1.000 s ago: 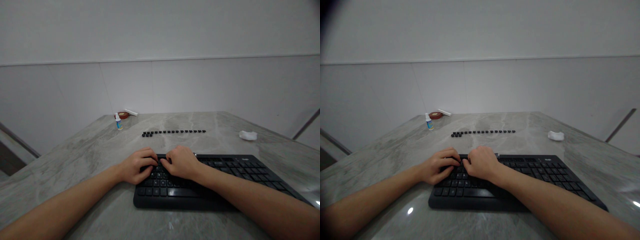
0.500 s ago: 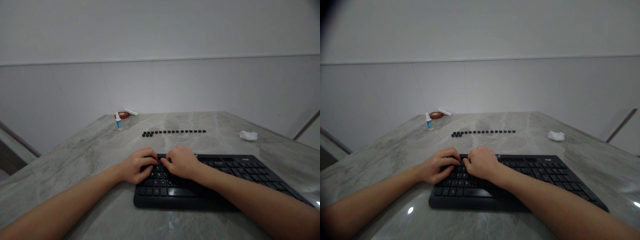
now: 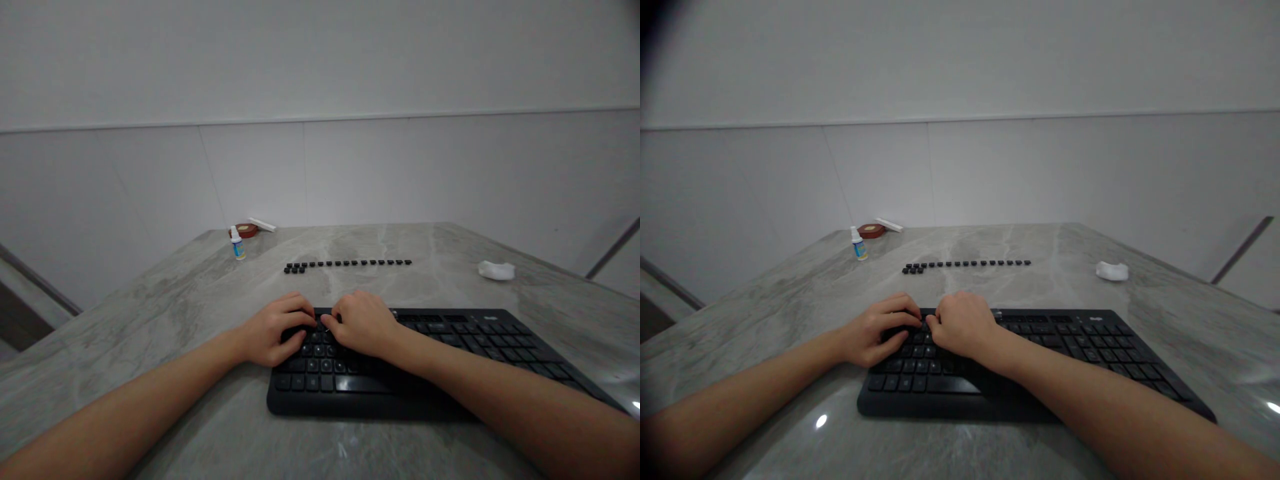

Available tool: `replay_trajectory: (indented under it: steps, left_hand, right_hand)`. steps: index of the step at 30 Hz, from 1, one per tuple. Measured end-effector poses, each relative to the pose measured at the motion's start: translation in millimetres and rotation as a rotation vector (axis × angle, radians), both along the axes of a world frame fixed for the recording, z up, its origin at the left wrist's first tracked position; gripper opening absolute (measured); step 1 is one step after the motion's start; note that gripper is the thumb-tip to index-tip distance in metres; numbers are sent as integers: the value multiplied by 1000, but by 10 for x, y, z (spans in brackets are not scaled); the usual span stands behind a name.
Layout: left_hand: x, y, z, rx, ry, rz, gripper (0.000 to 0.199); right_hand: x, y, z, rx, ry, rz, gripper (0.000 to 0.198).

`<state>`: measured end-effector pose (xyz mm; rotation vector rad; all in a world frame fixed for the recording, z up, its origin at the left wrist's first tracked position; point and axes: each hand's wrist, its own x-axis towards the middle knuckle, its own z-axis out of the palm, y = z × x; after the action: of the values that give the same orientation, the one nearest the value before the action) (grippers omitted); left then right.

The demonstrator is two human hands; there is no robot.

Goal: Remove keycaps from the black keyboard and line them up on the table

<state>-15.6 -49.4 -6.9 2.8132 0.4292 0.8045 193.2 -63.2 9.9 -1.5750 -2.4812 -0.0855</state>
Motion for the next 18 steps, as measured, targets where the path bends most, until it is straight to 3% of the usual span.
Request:
replay_trajectory:
  steps: [18]
  left_hand:
    - [-4,3,-13,14,-9,-2,28]
  right_hand:
    - [7,22,-22,12,25,32,37]
